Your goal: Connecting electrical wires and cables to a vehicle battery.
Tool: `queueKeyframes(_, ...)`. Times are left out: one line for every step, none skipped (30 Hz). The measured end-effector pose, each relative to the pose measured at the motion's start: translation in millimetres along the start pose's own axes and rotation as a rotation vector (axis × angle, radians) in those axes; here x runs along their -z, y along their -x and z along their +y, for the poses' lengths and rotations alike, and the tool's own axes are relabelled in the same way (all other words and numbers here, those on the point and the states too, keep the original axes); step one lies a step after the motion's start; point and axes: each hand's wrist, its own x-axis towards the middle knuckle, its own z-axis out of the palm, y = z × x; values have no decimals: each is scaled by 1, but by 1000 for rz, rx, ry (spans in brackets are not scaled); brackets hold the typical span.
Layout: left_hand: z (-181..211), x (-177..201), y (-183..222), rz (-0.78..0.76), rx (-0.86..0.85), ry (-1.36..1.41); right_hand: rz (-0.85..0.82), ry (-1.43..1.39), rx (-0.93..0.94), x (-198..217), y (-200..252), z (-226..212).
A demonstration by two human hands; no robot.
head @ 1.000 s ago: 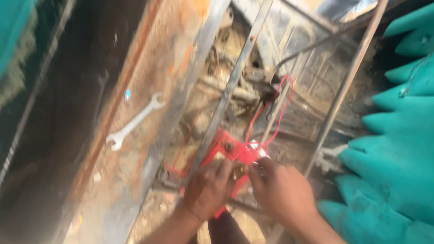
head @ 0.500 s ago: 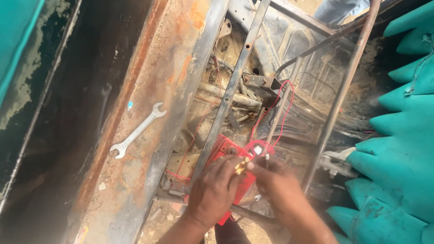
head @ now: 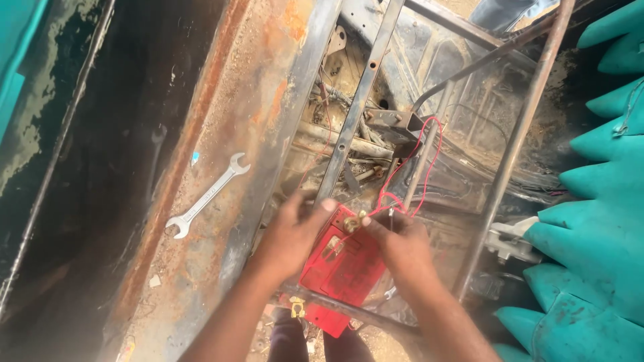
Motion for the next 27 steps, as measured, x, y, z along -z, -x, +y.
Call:
queueKeyframes(4,2,0,-120,155,9,0,-48,-8,-2,0,2)
queueKeyframes(9,3,0,-240,310,20,1,-97,-16,-4,0,3)
queueKeyframes(9,5,2,-240,309,18,2,-99,-15,-4,0,5)
queueKeyframes(9,6,2,-298,318,-57,22,-48,20,-4,-1,6)
queueKeyframes(9,5,4,-361,329,-129,47,6,53,-1,-2,8)
queueKeyframes(3,4,1,-367,328,-129,52,7,49,0,-3,11)
queueKeyframes(-3,4,-1,-390,372,-55,36,36,67,1,-4,15)
queueKeyframes(-8,4,-3,-411,415,20,19,65,84,1,-4,18)
queueKeyframes(-2,4,0,-409,414,16,17,61,86,0,-5,17)
queueKeyframes(5,4,3,-322,320,-84,-13,30,87,-1,-6,16)
queueKeyframes(12,2,8,-237,228,-182,-43,0,85,-1,-6,17)
queueKeyframes(1,1,4,-238,229,-185,-43,-2,83,-3,-5,14)
queueKeyframes(-10,-1,0,-167,269,123,-37,0,66,-4,-5,12)
queueKeyframes(-21,-3,-4,-91,306,431,-30,1,49,-5,-5,10)
queueKeyframes(-26,-6,-7,-94,308,431,-29,2,46,-5,-6,10)
queueKeyframes(-31,-8,-10,-63,304,416,-5,57,57,-5,-7,11)
queueKeyframes(-36,-10,-13,-30,300,403,17,114,70,-6,-8,11)
queueKeyframes(-33,-7,-18,-30,301,404,18,116,69,-5,-8,10)
queueKeyframes(-30,-3,-23,-103,338,401,15,101,43,-6,-8,9)
queueKeyframes(-27,1,-28,-175,376,396,13,85,17,-7,-8,8)
queueKeyframes(-34,0,-31,-170,376,394,9,83,19,-9,-7,8)
queueKeyframes(-41,-1,-33,-152,352,358,28,81,14,-9,-8,8)
queueKeyframes(-47,-4,-36,-140,330,322,52,80,6,-9,-7,8)
queueKeyframes(-35,0,-28,-141,331,320,52,78,5,-9,-9,10)
queueKeyframes(-22,2,-22,-97,296,296,55,64,8,-8,-11,12)
queueKeyframes(-9,4,-15,-52,261,271,58,51,11,-7,-13,14)
queueKeyframes(-6,-3,-6,-55,265,268,59,49,5,-7,-12,15)
